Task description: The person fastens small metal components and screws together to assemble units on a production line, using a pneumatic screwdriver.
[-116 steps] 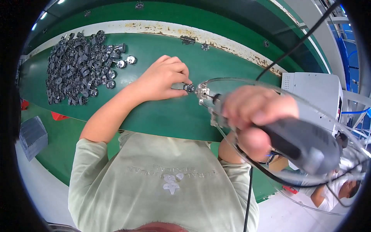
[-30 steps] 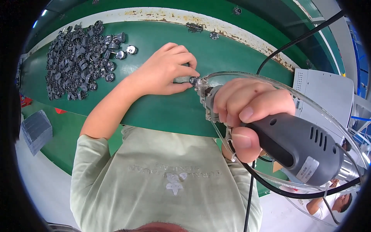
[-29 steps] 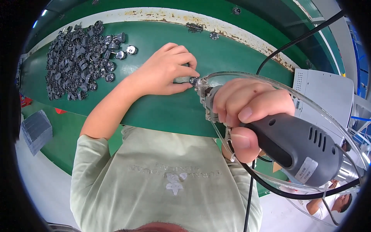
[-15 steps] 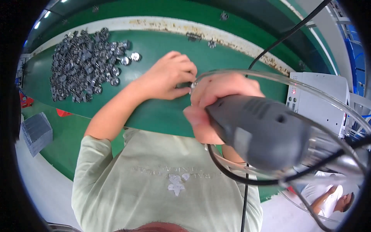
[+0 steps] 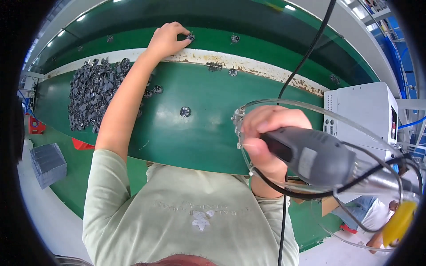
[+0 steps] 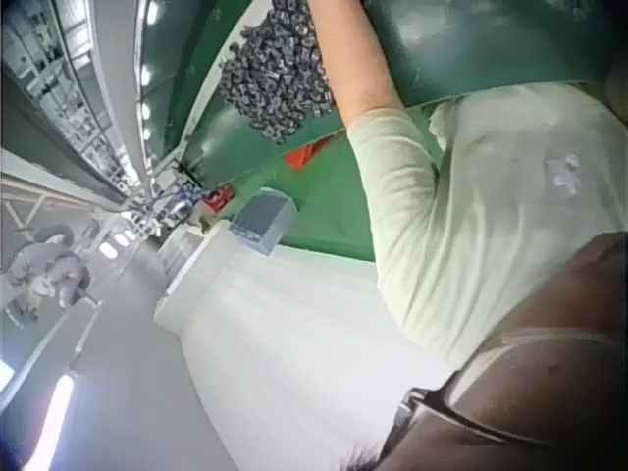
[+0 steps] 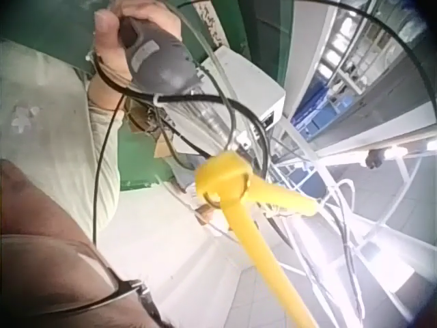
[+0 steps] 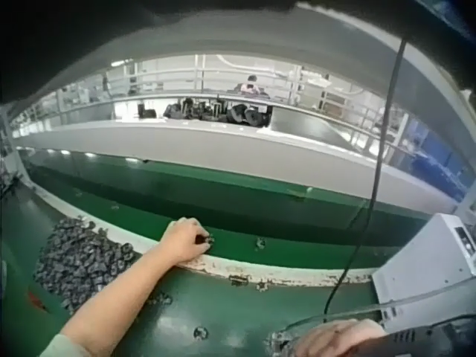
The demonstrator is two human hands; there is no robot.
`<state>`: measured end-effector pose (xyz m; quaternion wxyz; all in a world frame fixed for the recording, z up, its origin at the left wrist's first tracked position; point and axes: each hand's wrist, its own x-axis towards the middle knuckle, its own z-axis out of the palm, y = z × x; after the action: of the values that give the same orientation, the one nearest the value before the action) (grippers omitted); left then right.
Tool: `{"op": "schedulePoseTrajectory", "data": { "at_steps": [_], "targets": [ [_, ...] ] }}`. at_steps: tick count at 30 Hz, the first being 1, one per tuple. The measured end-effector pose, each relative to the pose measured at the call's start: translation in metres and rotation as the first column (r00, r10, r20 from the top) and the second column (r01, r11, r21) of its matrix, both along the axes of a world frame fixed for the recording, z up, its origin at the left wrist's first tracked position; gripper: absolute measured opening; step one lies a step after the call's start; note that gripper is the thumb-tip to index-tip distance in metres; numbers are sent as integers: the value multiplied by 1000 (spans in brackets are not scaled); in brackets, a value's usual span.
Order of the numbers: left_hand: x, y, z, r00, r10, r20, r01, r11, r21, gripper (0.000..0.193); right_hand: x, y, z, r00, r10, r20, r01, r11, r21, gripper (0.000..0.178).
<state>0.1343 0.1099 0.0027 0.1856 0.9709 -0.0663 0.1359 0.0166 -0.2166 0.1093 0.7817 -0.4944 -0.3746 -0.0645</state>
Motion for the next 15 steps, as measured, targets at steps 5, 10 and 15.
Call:
{"op": "schedulePoseTrajectory", "data": {
  "at_steps": [5, 10, 15],
  "targets": [
    [25, -35, -2, 969, 82, 234, -114, 985, 127, 65, 3, 0, -7, 999, 15, -37, -16, 1000, -19, 38],
    [49, -96, -1, 996, 13, -91, -10, 999, 40, 52, 2, -4, -9, 999, 5, -32, -3, 999, 38, 37],
    [2, -105, 19, 950, -307, -51, 301, 948, -101, 26, 7, -14, -2, 1000, -1, -7, 1, 1000, 13, 30]
  ]
}}
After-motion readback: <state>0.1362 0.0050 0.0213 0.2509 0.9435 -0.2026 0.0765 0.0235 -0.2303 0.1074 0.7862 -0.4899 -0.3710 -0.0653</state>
